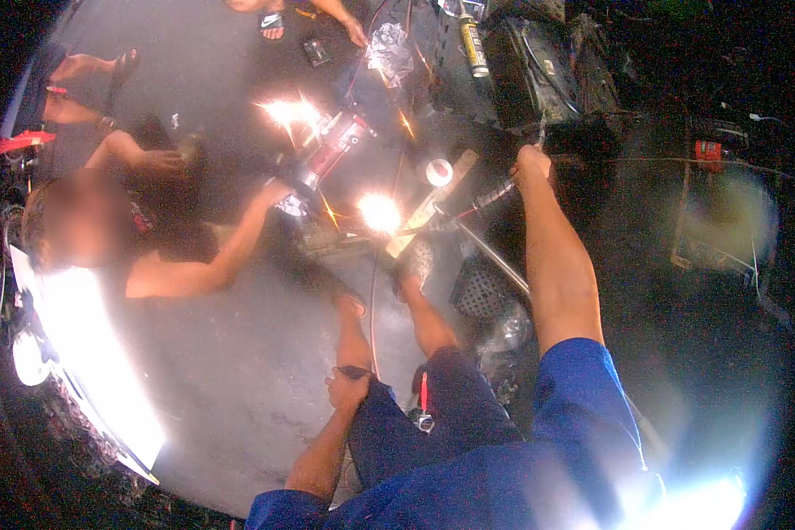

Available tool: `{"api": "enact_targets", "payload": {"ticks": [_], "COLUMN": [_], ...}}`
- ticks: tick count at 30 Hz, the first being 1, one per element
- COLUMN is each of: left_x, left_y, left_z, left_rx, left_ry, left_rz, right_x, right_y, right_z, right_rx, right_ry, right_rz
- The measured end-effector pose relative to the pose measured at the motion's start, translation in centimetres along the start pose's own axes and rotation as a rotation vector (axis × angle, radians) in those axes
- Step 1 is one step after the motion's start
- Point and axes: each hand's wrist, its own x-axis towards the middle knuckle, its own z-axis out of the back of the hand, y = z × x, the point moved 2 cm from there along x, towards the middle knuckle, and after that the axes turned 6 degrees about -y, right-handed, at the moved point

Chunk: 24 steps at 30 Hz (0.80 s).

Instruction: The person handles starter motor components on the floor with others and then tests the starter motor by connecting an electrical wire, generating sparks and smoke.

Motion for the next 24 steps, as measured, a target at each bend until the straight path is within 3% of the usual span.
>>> {"api": "enact_targets", "payload": {"ticks": [24], "left_x": [0.3], "left_y": [0.1], "left_z": [0.6], "left_rx": [-0.033], "left_ry": [-0.010], "left_rz": [-0.006], "right_x": [-2.9], "right_y": [1.5], "right_z": [0.7], "right_rx": [-0.176], "right_ry": [-0.031], "right_rz": [-0.025]}}
